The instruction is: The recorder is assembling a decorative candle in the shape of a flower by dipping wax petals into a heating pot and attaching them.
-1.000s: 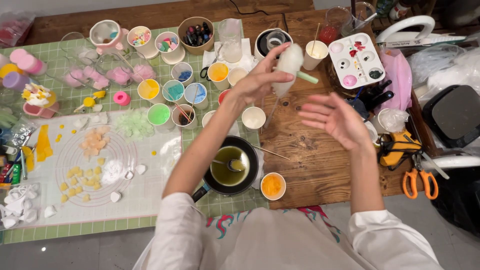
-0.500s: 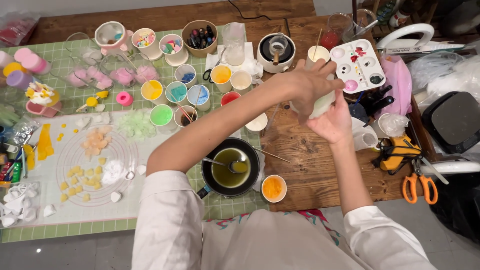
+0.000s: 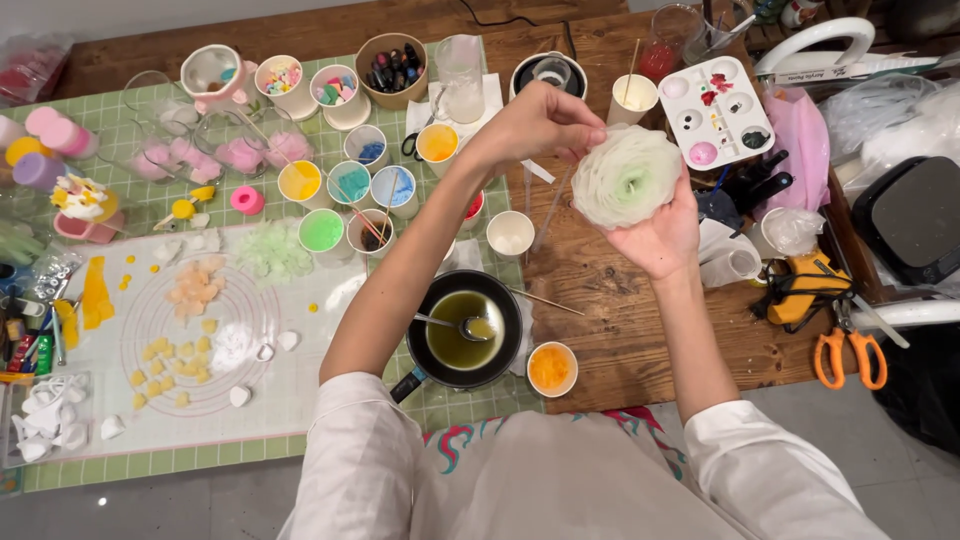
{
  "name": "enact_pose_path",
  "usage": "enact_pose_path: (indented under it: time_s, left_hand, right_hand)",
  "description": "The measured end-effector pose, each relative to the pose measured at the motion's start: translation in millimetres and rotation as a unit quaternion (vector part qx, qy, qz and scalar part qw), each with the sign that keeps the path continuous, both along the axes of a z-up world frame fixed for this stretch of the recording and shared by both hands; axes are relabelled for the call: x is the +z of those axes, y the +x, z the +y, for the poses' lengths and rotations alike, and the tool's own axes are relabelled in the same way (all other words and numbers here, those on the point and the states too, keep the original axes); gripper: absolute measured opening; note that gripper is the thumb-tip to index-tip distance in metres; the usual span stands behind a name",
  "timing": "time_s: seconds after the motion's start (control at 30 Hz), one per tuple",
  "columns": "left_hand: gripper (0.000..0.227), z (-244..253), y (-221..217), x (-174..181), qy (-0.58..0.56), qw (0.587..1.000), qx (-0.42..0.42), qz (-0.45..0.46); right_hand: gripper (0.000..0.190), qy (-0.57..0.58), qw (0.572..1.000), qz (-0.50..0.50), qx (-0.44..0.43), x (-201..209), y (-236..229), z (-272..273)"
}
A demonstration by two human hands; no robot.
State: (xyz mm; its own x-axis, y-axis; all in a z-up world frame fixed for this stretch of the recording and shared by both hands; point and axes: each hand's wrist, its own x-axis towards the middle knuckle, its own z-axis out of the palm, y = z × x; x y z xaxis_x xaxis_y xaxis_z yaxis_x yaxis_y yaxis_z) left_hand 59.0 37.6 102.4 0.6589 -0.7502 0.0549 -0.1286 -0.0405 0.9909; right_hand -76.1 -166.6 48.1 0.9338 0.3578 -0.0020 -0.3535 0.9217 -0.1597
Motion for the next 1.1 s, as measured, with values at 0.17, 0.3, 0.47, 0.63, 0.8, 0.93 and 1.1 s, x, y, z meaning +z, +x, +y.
enact_pose_path:
  time_s: [0.17, 0.3, 0.47, 0.63, 0.8, 0.93, 1.1]
  left_hand:
    - [0.017, 0, 3, 1, 0.007, 1.0, 0.013, 0.022]
    - [0.016, -2, 6, -7, -0.002, 0.998, 0.018, 0.056]
    - [0.016, -3, 3, -9, -0.027, 0.994, 0.051, 0.088]
    - [0.016, -7, 1, -18, -0.029, 0.994, 0.092, 0.047]
    - [0.014, -10, -18, -3, -0.055, 0.994, 0.089, -0.009]
    - [0.014, -15, -8, -18, -0.057, 0.995, 0.076, -0.019]
    - [0.014, -19, -6, -22, -0.046, 0.994, 0.097, 0.014]
  right_hand:
    - [0.065, 0.02, 1.0, 0.01, -0.011, -6, 0, -1]
    - [0.062, -0.049, 0.998, -0.019, -0.019, -16, 0, -6]
    - [0.062, -0.071, 0.997, -0.026, -0.025, -17, 2, -6]
    - [0.059, -0.027, 0.999, -0.011, -0.028, -22, 4, -7]
    - [0.06, -0.054, 0.998, -0.021, -0.029, -19, 3, -6]
    - [0.061, -0.015, 1.0, -0.001, -0.027, -18, 1, -5]
    - [0.062, -0.05, 0.998, -0.031, -0.025, -17, 3, -6]
